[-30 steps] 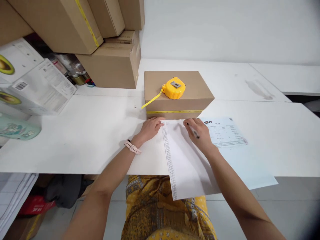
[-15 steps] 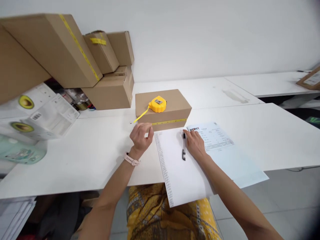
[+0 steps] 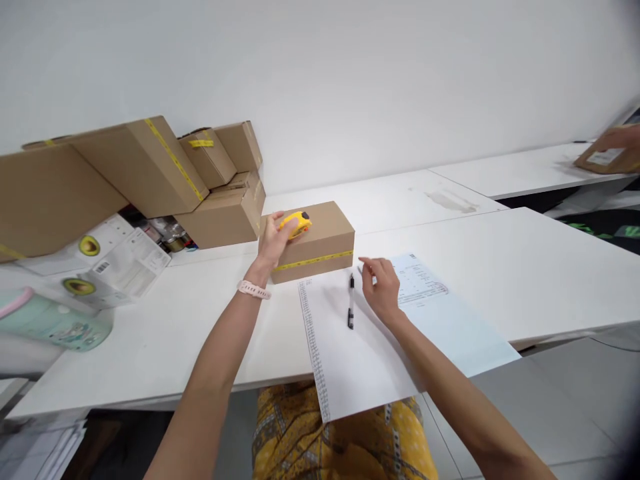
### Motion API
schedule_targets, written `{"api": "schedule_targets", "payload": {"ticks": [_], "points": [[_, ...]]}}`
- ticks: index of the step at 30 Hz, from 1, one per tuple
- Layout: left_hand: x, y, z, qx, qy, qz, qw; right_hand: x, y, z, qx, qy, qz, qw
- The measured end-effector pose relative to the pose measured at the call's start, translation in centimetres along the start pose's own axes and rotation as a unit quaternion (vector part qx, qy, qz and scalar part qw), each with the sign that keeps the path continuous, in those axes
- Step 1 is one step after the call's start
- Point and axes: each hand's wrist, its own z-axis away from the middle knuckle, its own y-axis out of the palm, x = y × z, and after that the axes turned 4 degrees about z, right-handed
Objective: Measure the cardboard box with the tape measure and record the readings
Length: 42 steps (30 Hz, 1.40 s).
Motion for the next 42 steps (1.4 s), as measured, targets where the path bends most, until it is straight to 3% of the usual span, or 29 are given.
{"api": "schedule_targets", "payload": {"ticks": [2, 5, 8, 10, 14, 17, 20, 23, 26, 29, 37, 42], "points": [[-1.3, -0.1, 0.3, 0.028, -0.040, 0.105, 0.993, 2.2, -0.7, -3.1, 0.026, 0.084, -0.134, 0.987], [-3.3, 0.1, 0.7, 0.059, -0.069, 0.156, 0.984, 5.6, -1.0, -8.2, 0.193, 0.219, -0.297, 0.909], [-4.5, 0.4, 1.0, 0.066, -0.071, 0.149, 0.984, 8.2, -0.4, -11.5, 0.318, 0.270, -0.336, 0.844], [-4.8, 0.4, 1.2, 0.069, -0.072, 0.140, 0.985, 9.4, 0.1, -12.2, 0.345, 0.279, -0.332, 0.832], [-5.1, 0.0, 1.2, 0.073, -0.073, 0.132, 0.986, 10.4, 1.3, -12.7, 0.337, 0.278, -0.324, 0.839], [-5.6, -1.3, 0.5, 0.059, -0.071, 0.139, 0.986, 9.9, 2.0, -14.1, 0.314, 0.251, -0.349, 0.847], [-5.7, -4.1, -0.6, 0.035, -0.076, 0.138, 0.987, 7.8, 2.4, -16.7, 0.245, 0.242, -0.355, 0.869], [-4.9, -8.0, -1.4, -0.005, -0.106, 0.135, 0.985, 4.5, 2.7, -18.7, 0.196, 0.274, -0.313, 0.888], [-3.1, -11.5, -1.7, -0.042, -0.142, 0.118, 0.982, 1.2, 3.4, -19.0, 0.196, 0.298, -0.241, 0.903], [-1.4, -13.7, -2.0, -0.058, -0.173, 0.099, 0.978, -0.8, 4.5, -18.2, 0.209, 0.313, -0.175, 0.910], [1.0, -15.1, -3.0, -0.053, -0.208, 0.099, 0.972, -2.0, 7.1, -17.5, 0.208, 0.282, -0.083, 0.933], [1.2, -14.9, -2.7, -0.046, -0.206, 0.109, 0.971, -1.8, 7.0, -17.7, 0.256, 0.263, -0.012, 0.930]]}}
